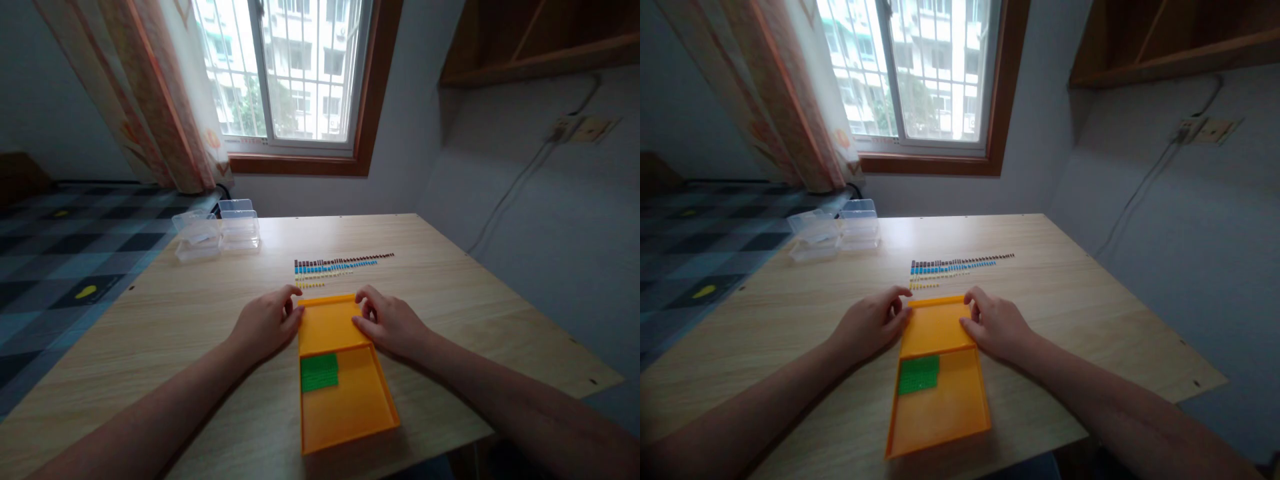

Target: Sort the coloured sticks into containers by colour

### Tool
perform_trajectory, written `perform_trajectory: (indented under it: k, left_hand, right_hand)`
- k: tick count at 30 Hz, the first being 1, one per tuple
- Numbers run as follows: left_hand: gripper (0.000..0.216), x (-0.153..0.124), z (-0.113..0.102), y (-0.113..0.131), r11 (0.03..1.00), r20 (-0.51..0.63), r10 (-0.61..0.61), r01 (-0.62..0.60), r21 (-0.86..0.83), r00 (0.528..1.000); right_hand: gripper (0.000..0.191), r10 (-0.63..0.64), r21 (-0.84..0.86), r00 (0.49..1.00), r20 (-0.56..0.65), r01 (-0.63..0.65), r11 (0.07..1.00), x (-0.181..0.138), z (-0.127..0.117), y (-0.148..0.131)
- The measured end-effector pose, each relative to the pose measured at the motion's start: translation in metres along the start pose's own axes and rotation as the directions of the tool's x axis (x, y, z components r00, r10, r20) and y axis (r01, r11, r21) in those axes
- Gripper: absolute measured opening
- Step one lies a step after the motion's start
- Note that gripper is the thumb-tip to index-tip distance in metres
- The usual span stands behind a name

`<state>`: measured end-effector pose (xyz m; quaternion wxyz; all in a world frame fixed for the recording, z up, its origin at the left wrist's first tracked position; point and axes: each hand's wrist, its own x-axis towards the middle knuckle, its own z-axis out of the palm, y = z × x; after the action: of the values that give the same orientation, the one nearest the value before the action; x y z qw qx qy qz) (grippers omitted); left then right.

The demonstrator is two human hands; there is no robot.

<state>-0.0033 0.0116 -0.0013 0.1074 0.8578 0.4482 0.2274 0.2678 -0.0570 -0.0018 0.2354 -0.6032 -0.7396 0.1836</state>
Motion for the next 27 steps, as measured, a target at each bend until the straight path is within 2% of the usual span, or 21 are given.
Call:
perform_trajectory:
  k: [6,11,13,16,18,20,23,27]
  left_hand:
    - [0.023,-0.002,0.000,0.001,0.997,-0.036,-0.004,0.001,-0.072,0.999]
    - [0.021,-0.002,-0.001,0.001,0.977,-0.090,-0.002,-0.017,-0.213,0.996]
    - [0.021,-0.002,-0.001,0.001,0.955,-0.116,-0.011,-0.023,-0.295,0.993]
    - [0.023,-0.002,0.000,-0.001,0.903,-0.142,-0.039,-0.027,-0.429,0.989]
    - [0.027,-0.002,0.002,-0.001,0.854,-0.146,-0.050,-0.033,-0.520,0.988]
    - [0.029,-0.002,0.001,-0.001,0.801,-0.148,-0.052,-0.047,-0.596,0.988]
    - [0.033,-0.003,-0.003,0.002,0.745,-0.163,-0.052,-0.070,-0.663,0.985]
    - [0.042,-0.007,-0.012,0.009,0.720,-0.172,-0.051,-0.083,-0.689,0.984]
  right_hand:
    - [0.018,-0.016,0.048,0.999,-0.041,0.018,0.999,0.000,0.004,0.002]
    - [0.020,-0.024,0.125,0.997,-0.079,0.034,0.992,0.003,0.005,0.007]
    - [0.028,-0.015,0.204,0.995,-0.096,0.034,0.978,0.005,0.004,0.009]
    - [0.049,0.017,0.345,0.992,-0.121,0.026,0.938,0.007,0.002,0.010]
    - [0.063,0.029,0.401,0.989,-0.144,0.031,0.916,0.008,0.001,0.010]
    - [0.069,0.033,0.433,0.985,-0.169,0.044,0.900,0.008,0.001,0.010]
    - [0.059,0.013,0.463,0.983,-0.183,0.075,0.883,0.008,-0.001,0.012]
    - [0.044,-0.044,0.514,0.979,-0.198,0.142,0.846,0.007,-0.006,0.019]
